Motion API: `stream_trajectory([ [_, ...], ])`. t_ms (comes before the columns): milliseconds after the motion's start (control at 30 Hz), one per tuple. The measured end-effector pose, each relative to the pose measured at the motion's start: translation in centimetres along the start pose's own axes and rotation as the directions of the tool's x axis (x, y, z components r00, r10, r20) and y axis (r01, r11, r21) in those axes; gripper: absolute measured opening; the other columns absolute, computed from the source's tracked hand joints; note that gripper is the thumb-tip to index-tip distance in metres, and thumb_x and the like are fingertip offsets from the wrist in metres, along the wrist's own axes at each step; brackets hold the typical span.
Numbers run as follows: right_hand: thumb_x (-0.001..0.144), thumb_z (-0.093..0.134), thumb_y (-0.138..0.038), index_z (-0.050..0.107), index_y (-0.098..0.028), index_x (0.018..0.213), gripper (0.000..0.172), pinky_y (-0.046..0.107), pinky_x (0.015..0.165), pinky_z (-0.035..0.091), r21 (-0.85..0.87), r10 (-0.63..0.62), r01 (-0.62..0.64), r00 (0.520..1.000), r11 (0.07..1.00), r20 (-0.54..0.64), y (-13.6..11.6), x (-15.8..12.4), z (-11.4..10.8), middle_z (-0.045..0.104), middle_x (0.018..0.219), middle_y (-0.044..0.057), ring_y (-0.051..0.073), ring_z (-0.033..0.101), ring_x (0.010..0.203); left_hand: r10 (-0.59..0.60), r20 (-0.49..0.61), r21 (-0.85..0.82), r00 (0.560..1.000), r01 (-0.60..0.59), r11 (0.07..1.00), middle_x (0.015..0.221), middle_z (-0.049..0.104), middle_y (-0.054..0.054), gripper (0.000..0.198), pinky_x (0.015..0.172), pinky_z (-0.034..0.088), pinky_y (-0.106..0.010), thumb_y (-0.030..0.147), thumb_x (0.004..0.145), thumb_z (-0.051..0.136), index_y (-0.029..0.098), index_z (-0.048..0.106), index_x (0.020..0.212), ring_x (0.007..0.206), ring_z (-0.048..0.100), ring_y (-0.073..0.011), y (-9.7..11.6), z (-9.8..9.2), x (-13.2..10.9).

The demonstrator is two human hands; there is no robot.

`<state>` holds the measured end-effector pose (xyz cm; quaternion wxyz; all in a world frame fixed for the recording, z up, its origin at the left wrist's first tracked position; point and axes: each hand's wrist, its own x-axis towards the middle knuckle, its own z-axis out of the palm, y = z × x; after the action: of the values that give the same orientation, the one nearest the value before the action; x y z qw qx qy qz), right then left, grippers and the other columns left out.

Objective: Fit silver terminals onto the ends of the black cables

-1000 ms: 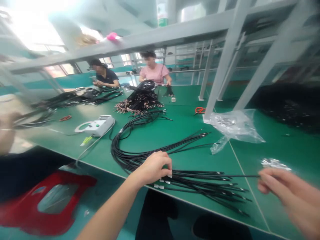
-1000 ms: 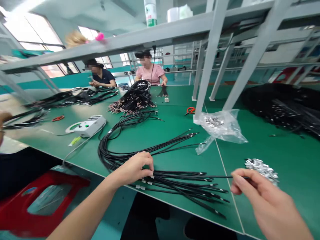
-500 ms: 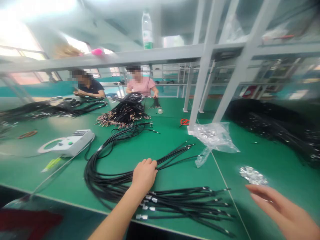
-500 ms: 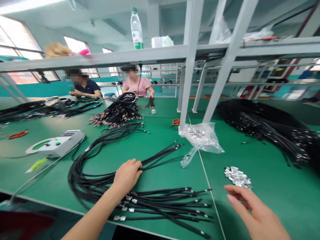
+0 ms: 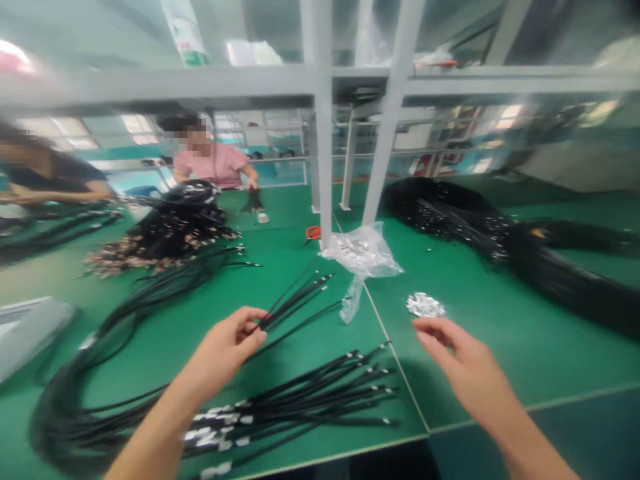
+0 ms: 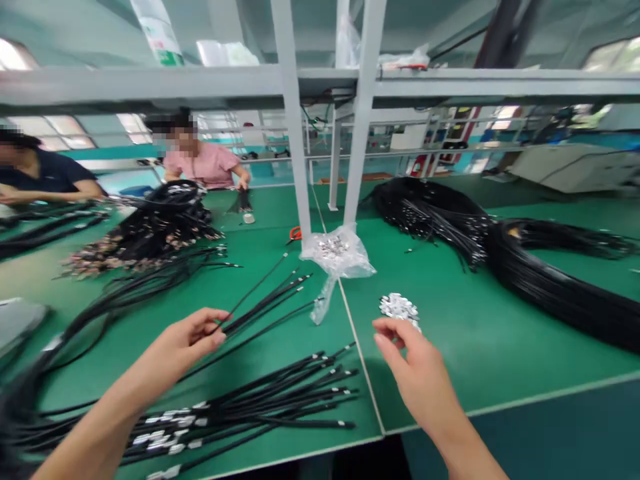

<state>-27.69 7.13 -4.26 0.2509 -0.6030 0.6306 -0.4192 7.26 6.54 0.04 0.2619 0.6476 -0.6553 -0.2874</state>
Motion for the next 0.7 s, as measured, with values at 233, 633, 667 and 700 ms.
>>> stream_trajectory([
  [233, 0.085, 0.040, -0.038, 0.058, -0.017, 0.080, 0.028, 0.027, 0.064, 0.042, -0.317, -0.027, -0.005, 0.995, 0.948, -0.096, 2.5, 3.4, -2.5, 0.061, 0.077, 0.004, 0.016, 0.055, 0.069, 0.109, -0.041, 0.071, 0.993, -0.106, 0.992, 0.092, 0.065, 0.001, 0.040, 0.072, 0.047, -0.028, 0.057, 0.072, 0.052, 0.031, 0.058, 0.102, 0.086, 0.060, -0.0218, 5.7, 3.0, -2.0],
  [633, 0.070, 0.051, -0.012, 0.058, -0.021, 0.061, 0.014, 0.032, 0.060, 0.023, -0.714, -0.093, 0.184, 0.982, 0.676, 0.166, 4.3, 5.8, -1.4, 0.059, 0.073, 0.007, 0.024, 0.052, 0.076, 0.198, 0.120, 0.060, 0.973, -0.206, 0.977, 0.098, 0.066, 0.001, 0.022, 0.079, 0.046, -0.028, 0.037, 0.083, 0.047, 0.031, 0.062, 0.097, 0.090, 0.060, -0.0201, 6.6, 6.3, -4.3],
  [667, 0.068, 0.051, -0.012, 0.057, -0.020, 0.058, 0.014, 0.032, 0.058, 0.022, -0.714, -0.112, 0.200, 0.979, 0.671, 0.168, 4.7, 5.8, -1.6, 0.058, 0.069, 0.008, 0.024, 0.052, 0.071, 0.206, 0.131, 0.052, 0.970, -0.214, 0.975, 0.097, 0.067, 0.000, 0.021, 0.079, 0.046, -0.029, 0.033, 0.081, 0.049, 0.030, 0.063, 0.097, 0.089, 0.060, -0.0200, 6.8, 6.2, -4.4],
  [700, 0.066, 0.053, -0.012, 0.055, -0.020, 0.054, 0.015, 0.033, 0.056, 0.021, -0.709, -0.133, 0.215, 0.977, 0.672, 0.170, 5.4, 5.9, -1.6, 0.057, 0.064, 0.009, 0.024, 0.052, 0.065, 0.208, 0.143, 0.044, 0.968, -0.216, 0.975, 0.096, 0.067, 0.000, 0.022, 0.081, 0.045, -0.029, 0.029, 0.079, 0.051, 0.030, 0.064, 0.096, 0.089, 0.060, -0.0203, 7.0, 6.3, -4.4],
])
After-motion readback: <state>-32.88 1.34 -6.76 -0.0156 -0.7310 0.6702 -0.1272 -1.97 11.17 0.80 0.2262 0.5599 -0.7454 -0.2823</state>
